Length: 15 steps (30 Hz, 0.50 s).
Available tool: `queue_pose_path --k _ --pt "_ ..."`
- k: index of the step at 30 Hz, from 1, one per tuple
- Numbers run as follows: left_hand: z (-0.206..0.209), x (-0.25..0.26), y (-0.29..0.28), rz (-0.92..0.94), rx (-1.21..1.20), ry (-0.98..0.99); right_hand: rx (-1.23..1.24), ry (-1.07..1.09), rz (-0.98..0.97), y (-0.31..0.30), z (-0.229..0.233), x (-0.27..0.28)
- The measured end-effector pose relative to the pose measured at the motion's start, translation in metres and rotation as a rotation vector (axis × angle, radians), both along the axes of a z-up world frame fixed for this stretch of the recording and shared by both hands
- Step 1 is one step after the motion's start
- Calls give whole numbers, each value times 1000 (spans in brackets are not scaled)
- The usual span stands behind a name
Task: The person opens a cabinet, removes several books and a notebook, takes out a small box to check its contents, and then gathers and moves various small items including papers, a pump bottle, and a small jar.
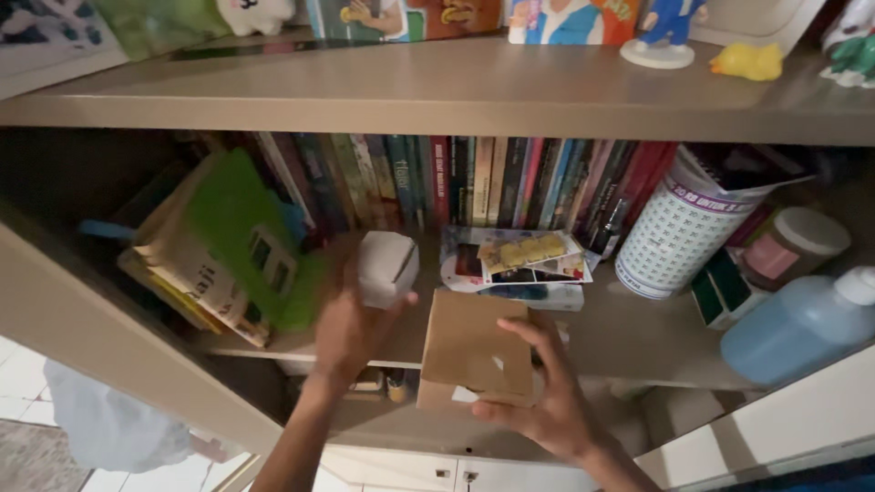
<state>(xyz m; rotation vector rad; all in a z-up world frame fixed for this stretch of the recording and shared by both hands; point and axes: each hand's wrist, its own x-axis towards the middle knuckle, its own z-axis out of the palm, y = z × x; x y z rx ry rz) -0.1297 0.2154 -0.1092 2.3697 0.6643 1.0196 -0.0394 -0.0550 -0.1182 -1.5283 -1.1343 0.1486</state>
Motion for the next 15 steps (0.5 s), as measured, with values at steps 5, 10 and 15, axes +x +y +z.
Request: queue_pose_path --k 5,10,15 --pt "0 0 16 -109 -151 -126 -43 -89 -62 10 7 0" --pt "24 -39 12 -488 -640 -445 -192 74 -1 17 5 7" --pt "49 -68 -3 -721 -640 -314 -207 188 58 32 3 10"
